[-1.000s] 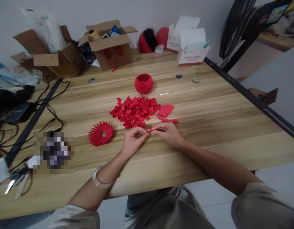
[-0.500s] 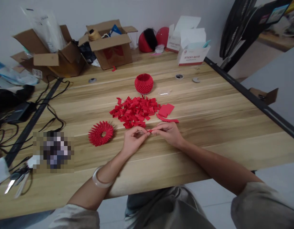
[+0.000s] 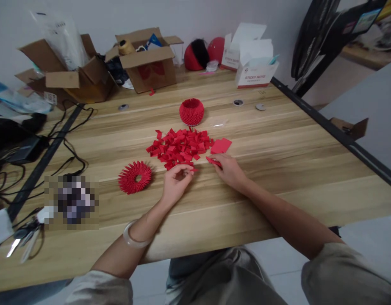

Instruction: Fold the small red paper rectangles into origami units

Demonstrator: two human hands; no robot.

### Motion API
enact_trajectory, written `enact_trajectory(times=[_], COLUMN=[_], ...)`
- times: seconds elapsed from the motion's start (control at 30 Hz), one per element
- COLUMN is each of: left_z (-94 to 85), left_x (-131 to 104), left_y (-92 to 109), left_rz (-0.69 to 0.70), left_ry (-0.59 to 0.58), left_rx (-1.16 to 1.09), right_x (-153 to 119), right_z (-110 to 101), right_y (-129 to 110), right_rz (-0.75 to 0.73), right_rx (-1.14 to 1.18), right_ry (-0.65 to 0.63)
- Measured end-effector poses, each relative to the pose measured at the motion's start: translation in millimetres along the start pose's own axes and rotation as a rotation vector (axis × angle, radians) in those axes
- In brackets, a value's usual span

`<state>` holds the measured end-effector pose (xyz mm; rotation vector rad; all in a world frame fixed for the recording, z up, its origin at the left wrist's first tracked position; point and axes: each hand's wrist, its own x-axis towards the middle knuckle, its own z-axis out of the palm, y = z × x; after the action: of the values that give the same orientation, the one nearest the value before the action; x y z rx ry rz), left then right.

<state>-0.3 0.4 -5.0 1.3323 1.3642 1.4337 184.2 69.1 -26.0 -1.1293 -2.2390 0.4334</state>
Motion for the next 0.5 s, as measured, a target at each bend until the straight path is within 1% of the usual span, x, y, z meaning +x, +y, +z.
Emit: enact_trajectory(times=[0.1,0.3,0.5], left_z=[-0.6,-1.2,-1.1], left_x=[0.7,1.4,2.0], left_y=[-0.1,-1.9,-0.9], left_rz=[-0.028,-0.067,-0.107], left_ry=[-0.010,-0.022,-0.030], left_rx=[-0.007,-0.030,-0.027], right_x=[-0.4,-2.1,-3.3], right_z=[-0.7,-3.5,-6.6], right_y=[-5.4,-16.9,-23.6], right_rz=[-0.053,-0.150,-0.257], right_rx=[0.044,0.180,0.232], right_ry=[0.027,0.143,0.197])
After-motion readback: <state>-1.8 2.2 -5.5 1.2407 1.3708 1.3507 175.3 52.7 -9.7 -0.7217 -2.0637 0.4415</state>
